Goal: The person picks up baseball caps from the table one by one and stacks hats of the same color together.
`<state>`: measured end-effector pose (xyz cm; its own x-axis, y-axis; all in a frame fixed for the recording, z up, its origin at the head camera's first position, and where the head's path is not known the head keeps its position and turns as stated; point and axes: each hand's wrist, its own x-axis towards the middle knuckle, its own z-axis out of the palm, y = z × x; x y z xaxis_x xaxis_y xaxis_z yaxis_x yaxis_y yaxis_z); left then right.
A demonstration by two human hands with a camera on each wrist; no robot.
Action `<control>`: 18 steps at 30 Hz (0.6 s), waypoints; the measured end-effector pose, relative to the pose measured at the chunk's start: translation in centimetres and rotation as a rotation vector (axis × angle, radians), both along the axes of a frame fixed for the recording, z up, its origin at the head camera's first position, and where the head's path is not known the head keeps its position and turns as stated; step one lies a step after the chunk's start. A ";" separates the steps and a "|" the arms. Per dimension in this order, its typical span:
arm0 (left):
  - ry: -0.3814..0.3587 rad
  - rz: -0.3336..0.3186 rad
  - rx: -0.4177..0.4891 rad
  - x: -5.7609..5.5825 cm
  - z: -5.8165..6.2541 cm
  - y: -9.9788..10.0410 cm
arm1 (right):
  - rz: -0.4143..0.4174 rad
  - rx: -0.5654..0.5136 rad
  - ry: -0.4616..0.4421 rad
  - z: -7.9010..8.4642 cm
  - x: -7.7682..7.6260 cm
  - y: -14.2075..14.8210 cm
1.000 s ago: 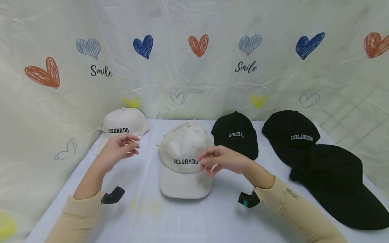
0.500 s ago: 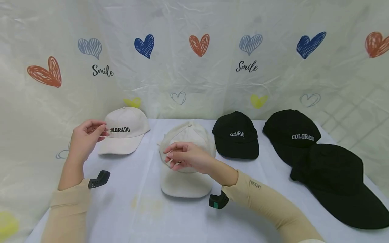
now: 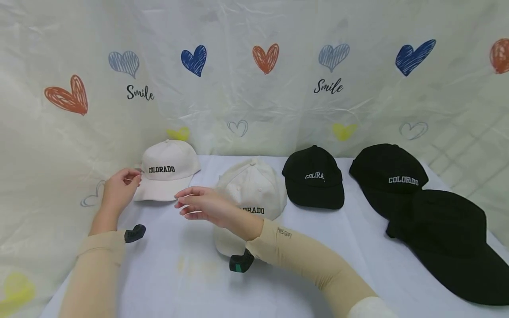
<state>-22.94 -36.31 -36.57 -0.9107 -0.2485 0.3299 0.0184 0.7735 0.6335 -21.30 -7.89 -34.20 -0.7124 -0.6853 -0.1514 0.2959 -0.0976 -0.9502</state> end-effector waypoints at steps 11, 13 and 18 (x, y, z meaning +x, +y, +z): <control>-0.114 -0.034 -0.114 -1.5 -1.5 -2.1 | -0.184 0.032 -0.136 -1.6 -3.0 -6.3; -0.127 -0.028 -0.124 -1.7 -1.7 -2.3 | -0.206 0.029 -0.170 -2.1 -3.7 -6.8; -0.207 -0.018 -0.106 -2.3 -2.0 -2.6 | -0.194 0.157 -0.234 -3.3 -5.1 -7.4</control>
